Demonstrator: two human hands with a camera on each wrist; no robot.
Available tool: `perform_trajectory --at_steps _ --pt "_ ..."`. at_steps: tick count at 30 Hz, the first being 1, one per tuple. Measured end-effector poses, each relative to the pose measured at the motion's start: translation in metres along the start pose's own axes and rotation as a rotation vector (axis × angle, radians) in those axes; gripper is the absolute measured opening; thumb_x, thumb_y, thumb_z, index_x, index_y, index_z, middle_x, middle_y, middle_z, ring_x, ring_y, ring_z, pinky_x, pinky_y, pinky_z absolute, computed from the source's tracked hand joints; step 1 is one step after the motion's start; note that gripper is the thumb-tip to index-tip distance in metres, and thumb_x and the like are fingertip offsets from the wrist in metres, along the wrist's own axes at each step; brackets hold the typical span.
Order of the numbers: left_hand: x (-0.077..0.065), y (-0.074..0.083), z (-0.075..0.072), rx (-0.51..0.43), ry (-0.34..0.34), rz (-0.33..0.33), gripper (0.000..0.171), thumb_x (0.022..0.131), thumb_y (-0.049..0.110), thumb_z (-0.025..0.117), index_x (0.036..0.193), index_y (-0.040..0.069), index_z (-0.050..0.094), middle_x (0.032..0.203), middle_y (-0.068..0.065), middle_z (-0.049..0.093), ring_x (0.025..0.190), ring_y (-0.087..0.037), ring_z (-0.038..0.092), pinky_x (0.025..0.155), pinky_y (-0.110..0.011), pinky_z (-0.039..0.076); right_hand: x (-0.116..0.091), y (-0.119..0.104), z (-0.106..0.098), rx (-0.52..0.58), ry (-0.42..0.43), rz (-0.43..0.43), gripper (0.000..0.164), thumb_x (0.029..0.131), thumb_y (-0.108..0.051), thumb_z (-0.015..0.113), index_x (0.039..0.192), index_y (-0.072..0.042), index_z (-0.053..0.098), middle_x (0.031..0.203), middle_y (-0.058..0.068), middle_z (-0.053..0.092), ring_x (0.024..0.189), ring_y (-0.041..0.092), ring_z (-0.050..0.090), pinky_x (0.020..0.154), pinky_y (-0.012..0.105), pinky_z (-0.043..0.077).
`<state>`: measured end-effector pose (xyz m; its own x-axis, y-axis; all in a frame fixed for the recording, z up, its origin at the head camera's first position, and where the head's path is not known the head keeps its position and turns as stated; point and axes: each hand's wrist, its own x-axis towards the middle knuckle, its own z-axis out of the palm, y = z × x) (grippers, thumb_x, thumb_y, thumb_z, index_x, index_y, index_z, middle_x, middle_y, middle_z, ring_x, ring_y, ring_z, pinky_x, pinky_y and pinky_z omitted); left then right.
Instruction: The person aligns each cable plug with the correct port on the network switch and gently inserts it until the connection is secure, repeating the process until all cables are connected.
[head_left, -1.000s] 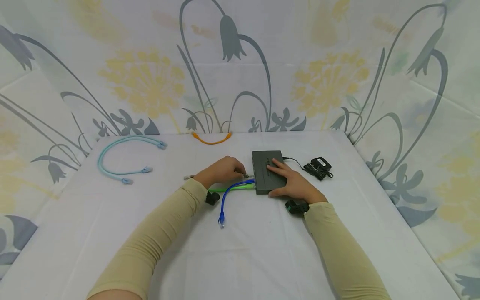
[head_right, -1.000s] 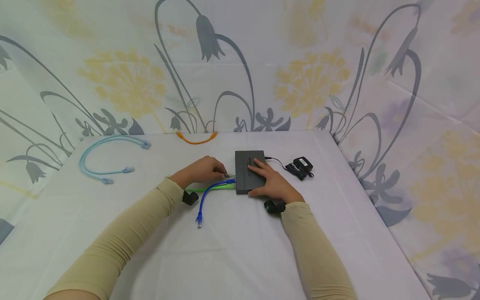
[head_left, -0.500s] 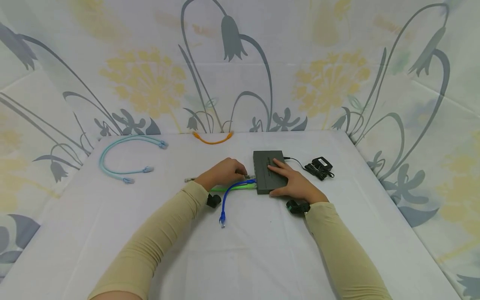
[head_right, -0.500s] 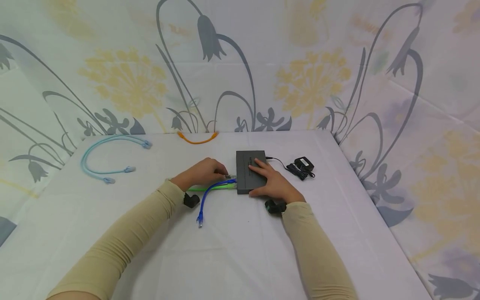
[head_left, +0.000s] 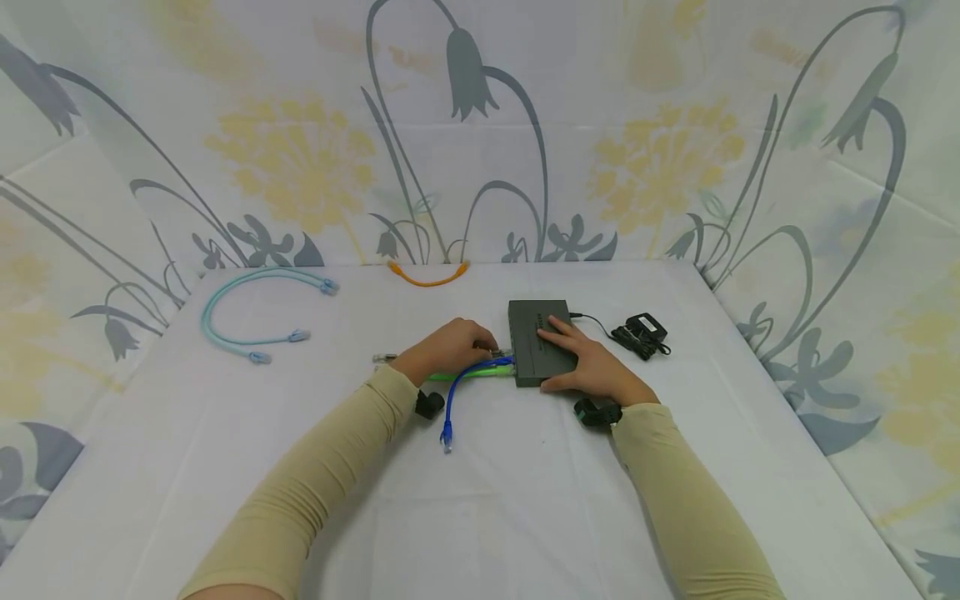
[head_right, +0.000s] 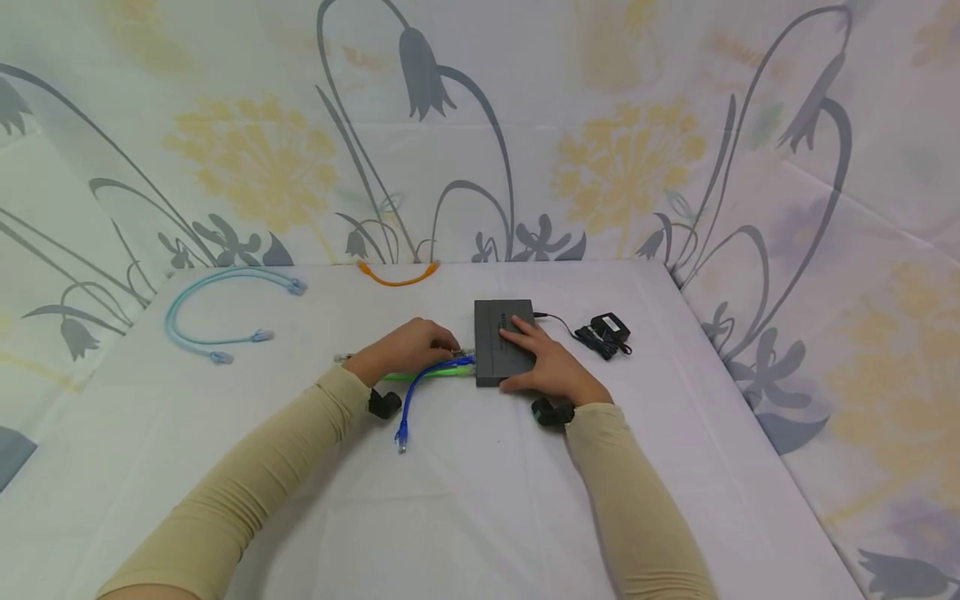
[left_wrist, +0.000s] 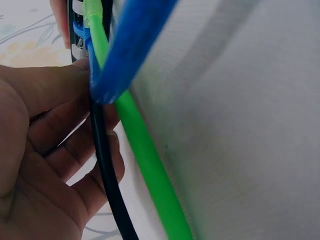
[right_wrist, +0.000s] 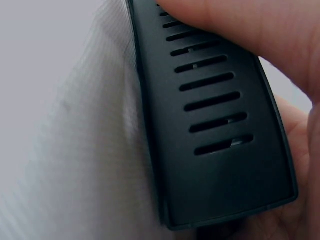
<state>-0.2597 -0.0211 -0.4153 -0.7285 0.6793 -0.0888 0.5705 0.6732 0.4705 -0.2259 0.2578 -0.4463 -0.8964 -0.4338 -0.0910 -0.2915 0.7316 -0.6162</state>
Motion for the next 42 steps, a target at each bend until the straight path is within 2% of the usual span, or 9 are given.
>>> perform_trajectory --at_steps 5,12,21,31,38,42 --pt "0.0004 -0.0014 0.0017 0.003 -0.016 -0.001 0.026 0.098 0.014 0.056 0.121 0.01 0.068 0.118 -0.005 0.069 0.105 -0.018 0.065 0.091 -0.033 0.053 0.0 -0.0004 0.0001 -0.007 0.006 -0.008 0.096 0.072 -0.056 0.079 0.152 -0.036 0.03 0.164 -0.01 0.005 0.15 0.037 0.008 0.112 0.067 0.023" --pt "0.0018 -0.0022 0.0052 0.005 0.004 -0.003 0.025 0.097 0.012 0.056 0.119 0.009 0.069 0.116 -0.005 0.07 0.103 -0.018 0.065 0.089 -0.033 0.053 0.0015 0.0023 0.0006 -0.007 0.01 -0.012 0.095 0.072 -0.057 0.078 0.152 -0.036 0.03 0.164 -0.011 0.005 0.151 0.036 0.008 0.112 0.065 0.024" --pt "0.0052 0.0025 0.0066 -0.018 0.029 -0.032 0.026 0.097 0.012 0.054 0.119 0.009 0.069 0.117 -0.005 0.07 0.108 -0.019 0.065 0.093 -0.035 0.052 0.0017 0.0015 0.0006 0.003 0.005 -0.003 0.095 0.072 -0.058 0.078 0.151 -0.038 0.031 0.164 -0.013 0.005 0.151 0.035 0.007 0.113 0.064 0.023" --pt "0.0058 0.0043 0.0081 -0.033 0.04 -0.042 0.026 0.097 0.011 0.054 0.118 0.008 0.07 0.115 -0.007 0.071 0.107 -0.02 0.065 0.092 -0.035 0.053 0.0011 -0.0002 -0.0004 -0.001 0.005 -0.008 0.096 0.072 -0.056 0.079 0.152 -0.036 0.03 0.164 -0.009 0.006 0.15 0.037 0.009 0.112 0.065 0.023" --pt "0.0065 0.0073 0.0075 -0.034 0.046 -0.052 0.026 0.096 0.01 0.054 0.116 0.008 0.071 0.114 -0.006 0.071 0.106 -0.02 0.065 0.092 -0.036 0.053 0.0006 -0.0016 -0.0005 0.002 0.008 0.006 0.095 0.071 -0.058 0.079 0.151 -0.038 0.031 0.163 -0.014 0.006 0.151 0.034 0.009 0.113 0.062 0.025" --pt "0.0083 0.0066 0.0083 -0.032 0.051 -0.05 0.025 0.096 0.01 0.055 0.115 0.008 0.071 0.113 -0.006 0.071 0.106 -0.02 0.065 0.092 -0.036 0.053 -0.0002 -0.0029 -0.0011 0.008 0.009 0.007 0.096 0.071 -0.056 0.08 0.151 -0.036 0.031 0.164 -0.012 0.007 0.15 0.036 0.01 0.113 0.063 0.024"
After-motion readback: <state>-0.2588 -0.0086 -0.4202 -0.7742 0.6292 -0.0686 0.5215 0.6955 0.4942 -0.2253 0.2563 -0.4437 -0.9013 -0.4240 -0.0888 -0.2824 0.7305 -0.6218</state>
